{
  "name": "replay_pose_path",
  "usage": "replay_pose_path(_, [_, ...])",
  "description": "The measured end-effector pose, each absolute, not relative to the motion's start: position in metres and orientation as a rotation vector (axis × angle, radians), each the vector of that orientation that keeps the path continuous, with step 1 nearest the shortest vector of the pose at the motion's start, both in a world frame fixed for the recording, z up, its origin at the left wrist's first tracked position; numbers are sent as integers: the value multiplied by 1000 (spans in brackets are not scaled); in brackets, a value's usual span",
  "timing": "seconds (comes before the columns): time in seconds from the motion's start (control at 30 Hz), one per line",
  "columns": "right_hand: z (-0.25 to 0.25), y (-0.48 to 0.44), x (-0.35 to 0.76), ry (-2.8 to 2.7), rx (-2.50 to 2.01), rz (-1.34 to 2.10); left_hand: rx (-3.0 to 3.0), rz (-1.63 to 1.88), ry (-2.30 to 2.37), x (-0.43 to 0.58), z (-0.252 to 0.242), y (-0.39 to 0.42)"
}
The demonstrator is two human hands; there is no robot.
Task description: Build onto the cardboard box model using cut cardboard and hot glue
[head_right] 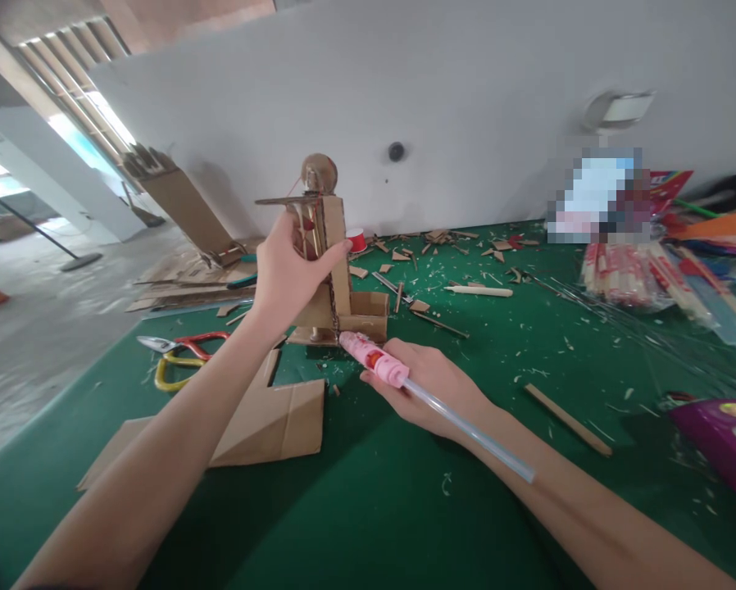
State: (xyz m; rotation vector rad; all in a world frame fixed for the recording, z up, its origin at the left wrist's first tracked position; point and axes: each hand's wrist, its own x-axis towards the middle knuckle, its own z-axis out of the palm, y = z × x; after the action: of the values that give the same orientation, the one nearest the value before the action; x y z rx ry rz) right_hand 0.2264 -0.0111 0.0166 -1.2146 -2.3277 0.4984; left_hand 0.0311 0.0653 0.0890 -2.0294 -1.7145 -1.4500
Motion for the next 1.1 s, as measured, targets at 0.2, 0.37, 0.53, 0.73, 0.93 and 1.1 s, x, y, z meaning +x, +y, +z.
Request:
replay_pose_path(0.2, [16, -11, 228, -2370, -1226, 481, -2042, -1473, -1686, 31, 89, 66])
replay_pose_path(0.37, [18, -13, 227, -2324, -1239, 464, -2046, -1470, -1699, 31, 89, 66])
replay_pose_path(0.53, [16, -13, 225, -2383, -1232, 423, -2053, -1455, -1700, 31, 88, 65])
replay_pose_path(0.73, [17, -14, 225, -2360, -1245, 429, -2059, -1454, -1683, 31, 88, 65])
replay_pose_path(0.93, [19, -15, 223, -2338, -1224, 383, -2067, -1456, -1695, 31, 87, 66])
replay_pose_path(1.1, [17, -14, 224, -2402, -1212, 394, -2066, -1448, -1712, 32, 87, 66])
